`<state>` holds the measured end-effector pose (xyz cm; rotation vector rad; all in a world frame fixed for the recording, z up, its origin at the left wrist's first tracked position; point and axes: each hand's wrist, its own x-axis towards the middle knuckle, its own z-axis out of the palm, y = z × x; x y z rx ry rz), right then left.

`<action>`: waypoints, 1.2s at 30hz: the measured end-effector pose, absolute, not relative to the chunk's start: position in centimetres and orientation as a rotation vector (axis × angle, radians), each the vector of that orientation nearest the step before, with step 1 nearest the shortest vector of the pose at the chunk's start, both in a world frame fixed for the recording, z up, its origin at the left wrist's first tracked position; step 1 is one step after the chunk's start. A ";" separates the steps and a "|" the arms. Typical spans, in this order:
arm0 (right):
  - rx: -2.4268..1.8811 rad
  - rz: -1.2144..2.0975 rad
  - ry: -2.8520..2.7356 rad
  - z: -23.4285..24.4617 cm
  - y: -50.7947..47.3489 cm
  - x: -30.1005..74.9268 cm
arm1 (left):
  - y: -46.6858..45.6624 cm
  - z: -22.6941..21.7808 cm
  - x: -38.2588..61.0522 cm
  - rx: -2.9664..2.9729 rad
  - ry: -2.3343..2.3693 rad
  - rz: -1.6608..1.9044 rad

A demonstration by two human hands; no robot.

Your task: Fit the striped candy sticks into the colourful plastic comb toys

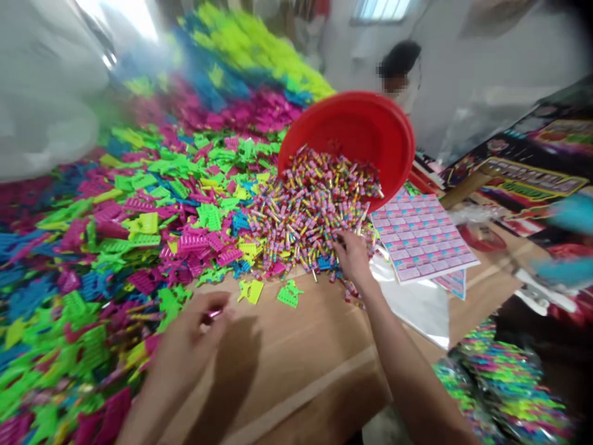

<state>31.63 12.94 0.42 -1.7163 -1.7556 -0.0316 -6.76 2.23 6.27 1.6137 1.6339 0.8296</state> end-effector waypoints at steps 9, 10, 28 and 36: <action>-1.734 -0.065 -1.759 -3.8 12.8 25.9 | 6.2 -1.0 5.2 1.963 1.465 0.626; -1.726 -0.049 -1.755 -4.1 12.5 25.4 | 6.3 -1.4 5.5 1.996 1.488 0.620; -1.449 0.550 -1.738 0.5 5.4 23.0 | 3.4 0.2 -0.4 0.753 1.241 1.095; -1.203 1.145 -1.601 0.3 1.4 17.1 | 2.6 2.3 -0.5 0.425 1.094 1.199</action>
